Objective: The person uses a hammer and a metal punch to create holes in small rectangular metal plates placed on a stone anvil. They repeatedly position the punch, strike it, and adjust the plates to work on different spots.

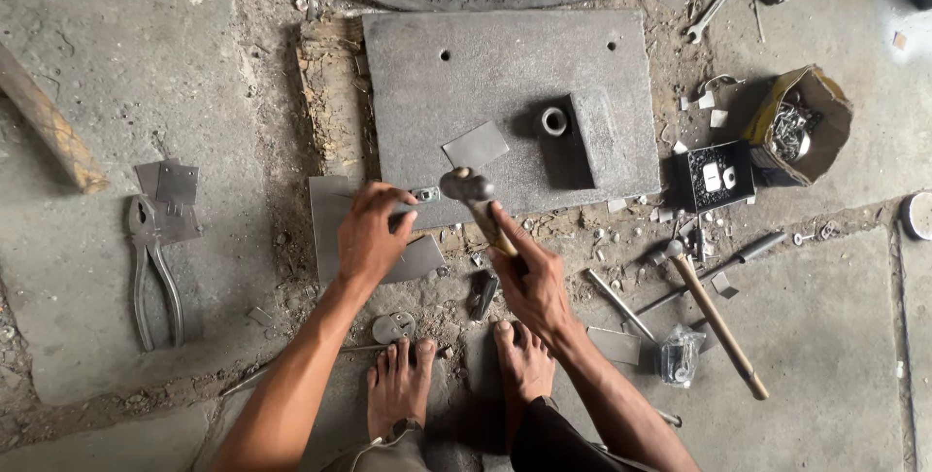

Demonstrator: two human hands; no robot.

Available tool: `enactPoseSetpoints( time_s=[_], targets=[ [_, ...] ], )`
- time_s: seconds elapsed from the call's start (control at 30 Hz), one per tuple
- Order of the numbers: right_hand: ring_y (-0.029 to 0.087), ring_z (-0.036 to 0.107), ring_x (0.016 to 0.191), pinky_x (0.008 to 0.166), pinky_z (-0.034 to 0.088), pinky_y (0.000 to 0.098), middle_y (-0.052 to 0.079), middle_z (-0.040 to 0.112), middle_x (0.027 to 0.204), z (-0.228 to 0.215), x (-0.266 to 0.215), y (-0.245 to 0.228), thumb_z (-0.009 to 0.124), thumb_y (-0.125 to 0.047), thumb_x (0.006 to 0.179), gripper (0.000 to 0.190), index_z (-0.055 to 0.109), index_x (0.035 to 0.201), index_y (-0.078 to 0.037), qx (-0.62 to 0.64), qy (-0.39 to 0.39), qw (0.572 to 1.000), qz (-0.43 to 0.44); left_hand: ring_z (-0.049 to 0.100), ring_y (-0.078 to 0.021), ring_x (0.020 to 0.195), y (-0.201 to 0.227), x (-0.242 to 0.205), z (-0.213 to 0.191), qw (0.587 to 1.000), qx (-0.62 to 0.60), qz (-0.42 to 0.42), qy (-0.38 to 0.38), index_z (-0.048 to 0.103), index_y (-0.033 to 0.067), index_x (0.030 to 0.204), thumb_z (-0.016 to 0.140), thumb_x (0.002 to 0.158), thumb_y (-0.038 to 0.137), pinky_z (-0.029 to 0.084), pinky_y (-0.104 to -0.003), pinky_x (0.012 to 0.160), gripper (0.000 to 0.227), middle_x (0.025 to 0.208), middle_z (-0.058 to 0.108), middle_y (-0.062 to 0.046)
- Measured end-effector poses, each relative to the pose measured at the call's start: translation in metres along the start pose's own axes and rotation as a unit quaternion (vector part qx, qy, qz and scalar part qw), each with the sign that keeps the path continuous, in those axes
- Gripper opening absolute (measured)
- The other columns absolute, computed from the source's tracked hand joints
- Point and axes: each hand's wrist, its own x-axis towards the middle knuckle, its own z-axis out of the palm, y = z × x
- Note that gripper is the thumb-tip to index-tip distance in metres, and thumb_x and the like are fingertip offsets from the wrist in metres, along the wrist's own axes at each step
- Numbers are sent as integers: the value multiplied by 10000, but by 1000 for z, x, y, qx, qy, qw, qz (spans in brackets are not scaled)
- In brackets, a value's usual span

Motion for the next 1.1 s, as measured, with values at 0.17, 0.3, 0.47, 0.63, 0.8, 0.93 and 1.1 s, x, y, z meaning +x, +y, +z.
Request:
enactPoseSetpoints(
  time_s=[0.17, 0.3, 0.47, 0.63, 0.8, 0.93, 1.1],
  targets=[
    [95, 586, 528, 402, 515, 279, 208, 730, 1081, 9, 8, -16, 625, -152, 1010, 588, 430, 1556, -251, 7, 31, 994, -106, 690, -199, 829, -4, 5, -12, 996, -26, -86, -10, 709, 121, 1061, 776, 903, 169, 585, -322, 659, 178, 1066, 685, -75],
    [141, 546, 428, 365, 504, 314, 154, 748, 1022, 14, 20, -29, 583, -134, 1013, 570, 430, 1546, -262, -27, -58, 998, 5, 706, -184, 877, -6, 0, -15, 997, -41, -61, 38, 701, 107, 1084, 758, 882, 127, 580, -325, 727, 210, 1060, 717, -62],
    [132, 609, 542, 448, 511, 315, 151, 739, 997, 8, 19, -35, 607, -153, 1020, 590, 427, 1569, -269, 0, -2, 995, -96, 707, -198, 891, -20, 2, -10, 997, -39, -35, 59, 701, 112, 1106, 740, 941, 110, 589, -320, 755, 169, 1055, 722, -74],
    [147, 577, 473, 414, 518, 317, 146, 729, 946, 7, 18, -42, 570, -103, 988, 605, 422, 1548, -275, -18, -65, 998, 15, 717, -202, 866, -16, -3, -14, 993, -46, -96, 42, 699, 99, 1141, 707, 953, 107, 597, -323, 694, 189, 1078, 715, -102],
    [162, 551, 601, 502, 494, 351, 167, 671, 876, 11, 17, -32, 585, -41, 1013, 653, 430, 1598, -285, 45, 25, 994, -101, 715, -239, 902, -4, -2, -19, 997, -26, -43, 55, 719, 106, 1196, 693, 957, 113, 613, -359, 747, 241, 1084, 714, -111],
    [134, 575, 520, 467, 503, 340, 162, 705, 865, 10, 27, -17, 607, -62, 967, 682, 412, 1587, -273, 5, -17, 999, -44, 675, -301, 1019, 19, 11, -29, 999, 25, -12, 41, 709, 94, 1187, 759, 896, 188, 600, -406, 812, 309, 1135, 669, -110],
    [128, 532, 422, 383, 473, 347, 111, 748, 741, 8, -1, 22, 556, -147, 999, 623, 362, 1572, -294, 29, -10, 990, 140, 652, -285, 1021, 37, 12, -14, 998, 45, -13, -49, 720, 115, 1148, 804, 835, 255, 609, -373, 775, 353, 1153, 614, -94]
  ],
)
